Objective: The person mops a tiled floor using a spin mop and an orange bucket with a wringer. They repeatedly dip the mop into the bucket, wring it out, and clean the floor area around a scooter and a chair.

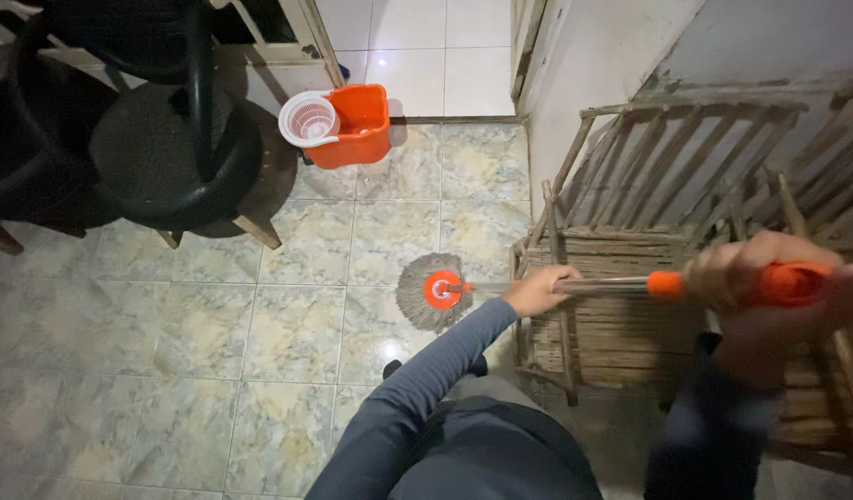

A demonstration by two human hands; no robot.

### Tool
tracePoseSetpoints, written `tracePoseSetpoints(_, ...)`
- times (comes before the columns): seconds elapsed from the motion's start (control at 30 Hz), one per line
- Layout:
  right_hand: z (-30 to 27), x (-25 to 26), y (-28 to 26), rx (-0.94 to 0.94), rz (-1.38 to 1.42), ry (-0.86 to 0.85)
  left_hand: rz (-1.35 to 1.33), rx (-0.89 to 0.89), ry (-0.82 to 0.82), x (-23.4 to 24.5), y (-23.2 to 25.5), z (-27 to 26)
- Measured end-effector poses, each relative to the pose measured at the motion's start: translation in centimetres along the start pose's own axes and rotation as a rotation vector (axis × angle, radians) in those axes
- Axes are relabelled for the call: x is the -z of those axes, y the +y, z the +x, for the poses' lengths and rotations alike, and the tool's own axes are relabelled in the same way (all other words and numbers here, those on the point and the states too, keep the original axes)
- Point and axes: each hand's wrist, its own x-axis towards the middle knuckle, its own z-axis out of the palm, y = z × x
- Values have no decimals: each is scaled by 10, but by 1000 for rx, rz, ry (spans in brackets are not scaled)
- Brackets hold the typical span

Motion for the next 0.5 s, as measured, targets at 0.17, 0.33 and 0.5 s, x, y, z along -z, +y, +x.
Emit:
tracePoseSetpoints(0.17,-2,67,7,0,-59,-98,212,118,-23,-15,2,26)
tracePoseSetpoints(0.33,12,155,21,17,30,-457,347,202,-16,-44,-15,41)
tracePoseSetpoints(0.5,-38,159,50,32,211,-101,329,260,37,-49,-22,36)
